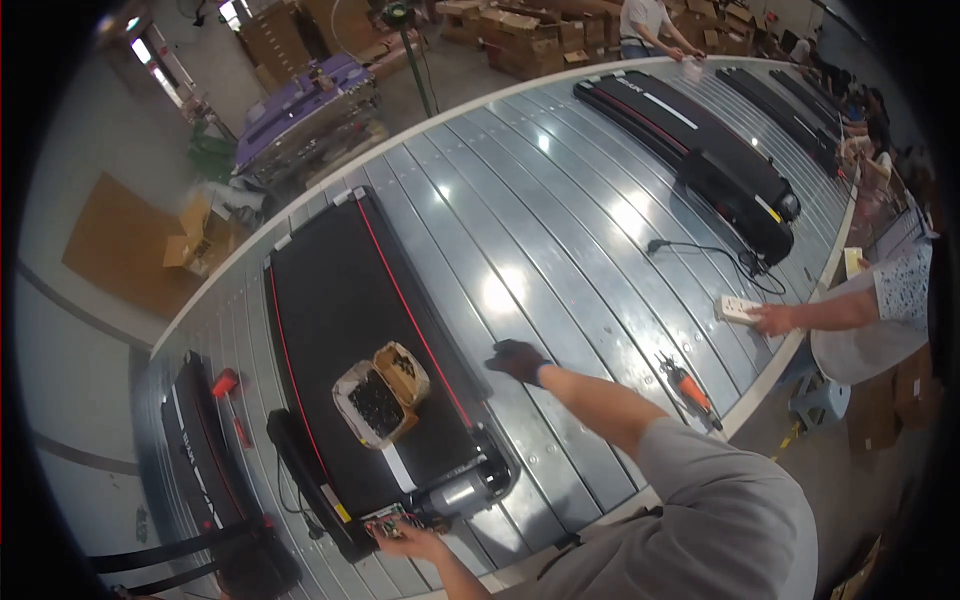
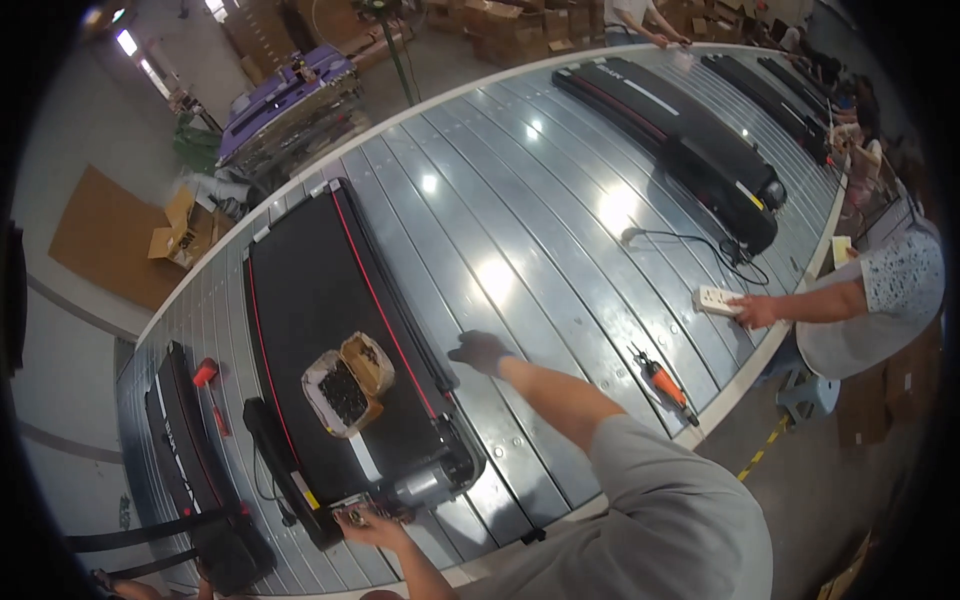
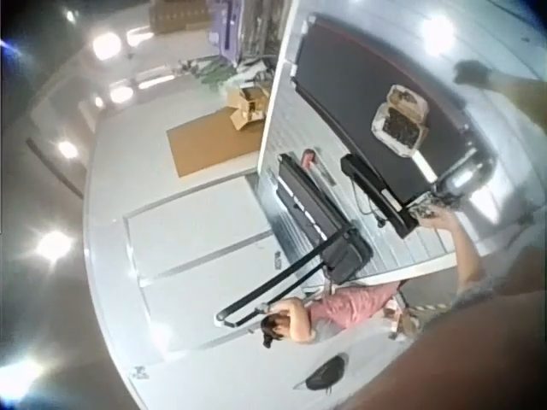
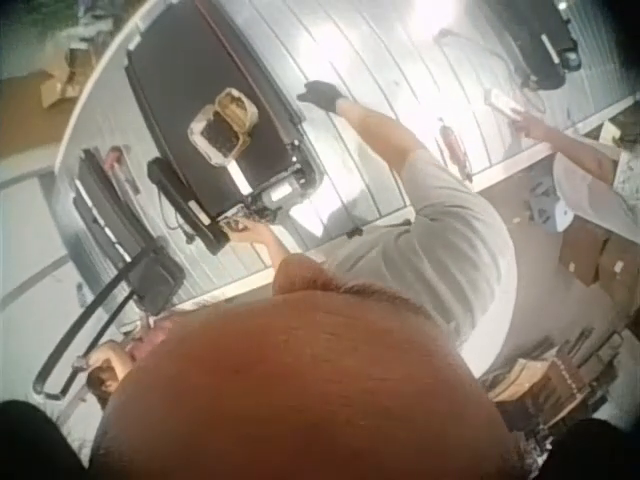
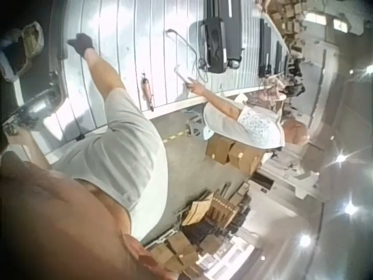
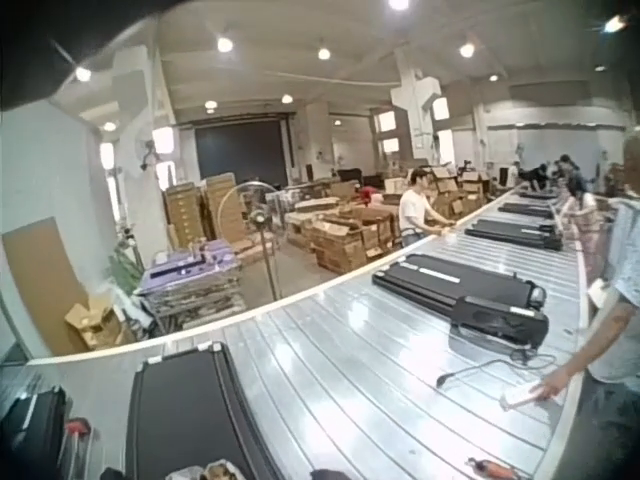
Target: Assembling the base and motor housing of electric treadmills on a factory production line.
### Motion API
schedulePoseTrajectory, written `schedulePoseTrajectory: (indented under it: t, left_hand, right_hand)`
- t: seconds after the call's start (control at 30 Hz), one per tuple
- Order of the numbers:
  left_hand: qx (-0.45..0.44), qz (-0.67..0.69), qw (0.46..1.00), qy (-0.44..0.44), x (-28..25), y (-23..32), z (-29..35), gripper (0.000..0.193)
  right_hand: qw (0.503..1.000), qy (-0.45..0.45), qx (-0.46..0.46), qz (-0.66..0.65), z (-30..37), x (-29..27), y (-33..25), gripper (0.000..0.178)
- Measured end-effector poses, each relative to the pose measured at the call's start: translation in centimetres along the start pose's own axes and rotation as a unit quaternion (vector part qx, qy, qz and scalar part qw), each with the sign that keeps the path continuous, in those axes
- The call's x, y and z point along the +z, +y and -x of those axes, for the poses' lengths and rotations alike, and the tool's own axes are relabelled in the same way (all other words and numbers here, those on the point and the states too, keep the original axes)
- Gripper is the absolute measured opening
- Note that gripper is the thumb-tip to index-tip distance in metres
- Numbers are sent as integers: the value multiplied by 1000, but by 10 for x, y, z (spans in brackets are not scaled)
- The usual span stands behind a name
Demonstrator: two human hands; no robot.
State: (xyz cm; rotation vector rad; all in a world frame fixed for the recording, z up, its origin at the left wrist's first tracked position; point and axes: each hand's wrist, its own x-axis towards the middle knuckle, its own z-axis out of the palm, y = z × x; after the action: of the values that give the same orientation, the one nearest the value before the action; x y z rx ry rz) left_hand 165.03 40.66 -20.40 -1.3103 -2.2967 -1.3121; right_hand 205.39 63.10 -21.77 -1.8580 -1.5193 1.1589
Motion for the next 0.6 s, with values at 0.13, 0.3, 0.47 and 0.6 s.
schedulePoseTrajectory:
  t: [0.13,0.3,0.47,0.6]
  left_hand:
    - [-497,262,814,-149,-36,-139,37,53]
    - [-479,504,691,-197,18,-84,25,51]
    - [-427,493,717,-246,78,-18,11,51]
    - [-460,421,719,-308,32,-18,17,50]
  right_hand:
    - [991,-62,51,-104,-104,83,-88,91]
    - [962,-185,87,-181,-161,84,-31,96]
    - [975,-179,38,-124,-137,55,-38,98]
    - [969,-173,119,-130,-121,3,-76,104]
